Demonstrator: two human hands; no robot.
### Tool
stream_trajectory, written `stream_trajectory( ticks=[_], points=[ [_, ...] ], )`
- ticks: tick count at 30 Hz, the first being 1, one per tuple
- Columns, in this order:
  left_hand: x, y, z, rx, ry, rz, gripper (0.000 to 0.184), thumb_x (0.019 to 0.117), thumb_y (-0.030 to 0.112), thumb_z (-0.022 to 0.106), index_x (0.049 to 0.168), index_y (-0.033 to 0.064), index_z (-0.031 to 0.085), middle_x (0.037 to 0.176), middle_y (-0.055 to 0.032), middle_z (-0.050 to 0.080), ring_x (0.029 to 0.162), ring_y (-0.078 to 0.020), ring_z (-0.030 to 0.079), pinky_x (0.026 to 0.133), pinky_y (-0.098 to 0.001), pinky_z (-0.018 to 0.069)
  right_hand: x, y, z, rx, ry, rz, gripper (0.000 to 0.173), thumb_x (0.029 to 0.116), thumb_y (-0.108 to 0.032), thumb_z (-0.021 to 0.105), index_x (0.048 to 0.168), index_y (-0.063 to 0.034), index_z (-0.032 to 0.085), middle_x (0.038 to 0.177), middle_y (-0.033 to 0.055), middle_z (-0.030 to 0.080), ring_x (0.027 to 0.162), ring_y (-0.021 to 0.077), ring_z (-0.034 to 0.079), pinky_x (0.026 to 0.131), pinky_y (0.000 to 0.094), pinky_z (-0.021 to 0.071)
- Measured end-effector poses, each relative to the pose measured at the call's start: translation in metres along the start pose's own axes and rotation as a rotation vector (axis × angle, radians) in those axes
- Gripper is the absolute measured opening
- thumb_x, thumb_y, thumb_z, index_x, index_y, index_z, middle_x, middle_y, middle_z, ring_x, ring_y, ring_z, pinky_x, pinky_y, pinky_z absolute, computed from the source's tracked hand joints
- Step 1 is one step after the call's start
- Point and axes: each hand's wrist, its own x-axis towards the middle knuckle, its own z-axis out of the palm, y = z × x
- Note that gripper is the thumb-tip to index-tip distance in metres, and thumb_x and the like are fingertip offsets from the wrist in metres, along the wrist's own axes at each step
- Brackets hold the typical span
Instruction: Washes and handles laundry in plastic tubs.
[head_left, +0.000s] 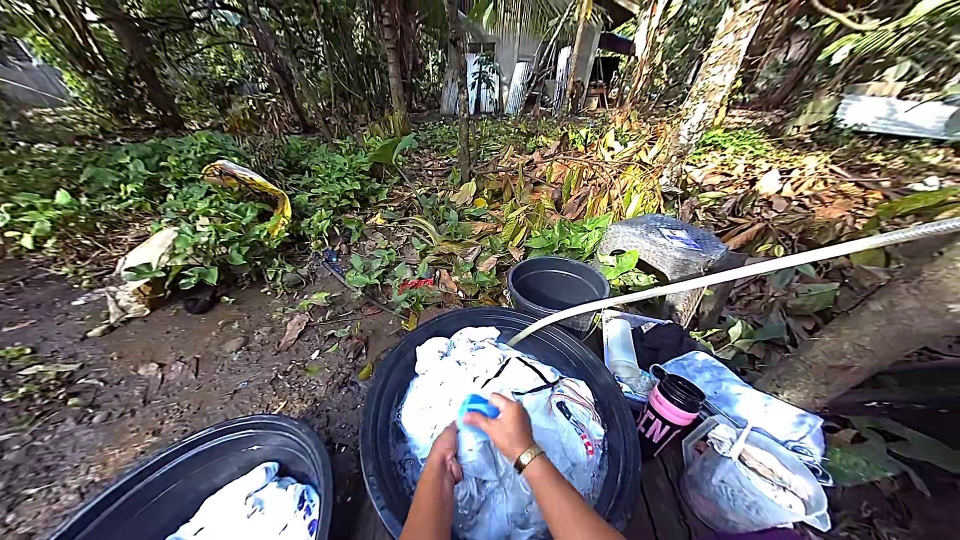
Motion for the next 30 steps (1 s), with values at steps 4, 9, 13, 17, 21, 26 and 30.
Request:
stream_trajectory(
  ticks=[4, 9, 13, 17, 21, 26, 30],
  points=[
    [-0.020, 0.011, -0.015, -0.047, -0.319, 0.255, 0.034, 0.1128, 0.018, 0.029, 0.115, 0.0031, 0.059, 0.084, -0.0022, 0.067, 0.074, -0.0063, 0.065, 0.070, -0.0246, 0.0560, -0.020, 0.013, 0.044, -0.094, 0.186, -0.691, 0.057, 0.0755, -0.053, 0.081, 0.063, -0.0003, 0.064, 0.062, 0.0135, 0.065, 0.062, 0.0281, 0.069, 0.056, 0.0498, 0.0548],
    [-0.017, 0.029, -0.003, -0.230, -0.214, -0.073, 0.038, 0.1087, 0.038, 0.038, 0.113, 0.0069, 0.059, 0.090, -0.0112, 0.068, 0.079, -0.0219, 0.068, 0.069, -0.0409, 0.0579, -0.006, 0.058, -0.007, -0.309, 0.080, -0.126, 0.061, 0.0863, -0.058, 0.074, 0.092, 0.0027, 0.077, 0.091, 0.0212, 0.076, 0.094, 0.0377, 0.074, 0.088, 0.0603, 0.0545],
    [-0.018, 0.031, -0.006, -0.200, -0.286, 0.009, 0.039, 0.1115, 0.036, 0.033, 0.110, 0.0073, 0.059, 0.087, -0.0080, 0.069, 0.077, -0.0173, 0.069, 0.070, -0.0351, 0.0584, -0.018, 0.026, 0.011, -0.154, 0.266, -0.554, 0.054, 0.0781, -0.049, 0.081, 0.069, 0.0028, 0.070, 0.068, 0.0168, 0.071, 0.069, 0.0309, 0.073, 0.065, 0.0517, 0.0589],
    [-0.023, 0.021, -0.005, -0.080, -0.371, 0.108, 0.041, 0.1127, 0.031, 0.029, 0.104, 0.0073, 0.062, 0.078, -0.0033, 0.070, 0.069, -0.0113, 0.069, 0.065, -0.0285, 0.0586, -0.010, 0.035, 0.036, -0.117, 0.336, -0.903, 0.063, 0.0799, -0.059, 0.073, 0.056, -0.0032, 0.056, 0.055, 0.0107, 0.060, 0.053, 0.0229, 0.065, 0.049, 0.0419, 0.0533],
    [-0.025, 0.032, 0.003, -0.081, -0.207, 0.029, 0.045, 0.1108, 0.042, 0.035, 0.117, 0.0043, 0.060, 0.093, -0.0112, 0.069, 0.080, -0.0206, 0.068, 0.072, -0.0393, 0.0580, -0.007, 0.051, 0.014, -0.189, 0.256, -0.602, 0.062, 0.0802, -0.056, 0.076, 0.065, 0.0035, 0.066, 0.063, 0.0170, 0.067, 0.063, 0.0311, 0.070, 0.059, 0.0518, 0.0550],
    [-0.032, 0.015, -0.010, -0.220, -0.389, 0.196, 0.036, 0.1126, 0.033, 0.032, 0.108, 0.0125, 0.061, 0.082, 0.0023, 0.070, 0.073, -0.0046, 0.068, 0.067, -0.0228, 0.0573, -0.024, -0.001, 0.047, -0.090, 0.300, -1.072, 0.065, 0.0831, -0.063, 0.068, 0.055, -0.0071, 0.052, 0.052, 0.0073, 0.056, 0.050, 0.0204, 0.062, 0.047, 0.0390, 0.0506],
    [-0.034, 0.025, 0.002, -0.146, -0.234, 0.107, 0.046, 0.1117, 0.040, 0.033, 0.116, 0.0038, 0.061, 0.092, -0.0108, 0.071, 0.081, -0.0193, 0.070, 0.072, -0.0378, 0.0597, -0.002, 0.051, 0.014, -0.173, 0.310, -0.695, 0.062, 0.0803, -0.056, 0.076, 0.063, 0.0023, 0.064, 0.061, 0.0158, 0.066, 0.060, 0.0294, 0.070, 0.057, 0.0496, 0.0561]
  ],
)
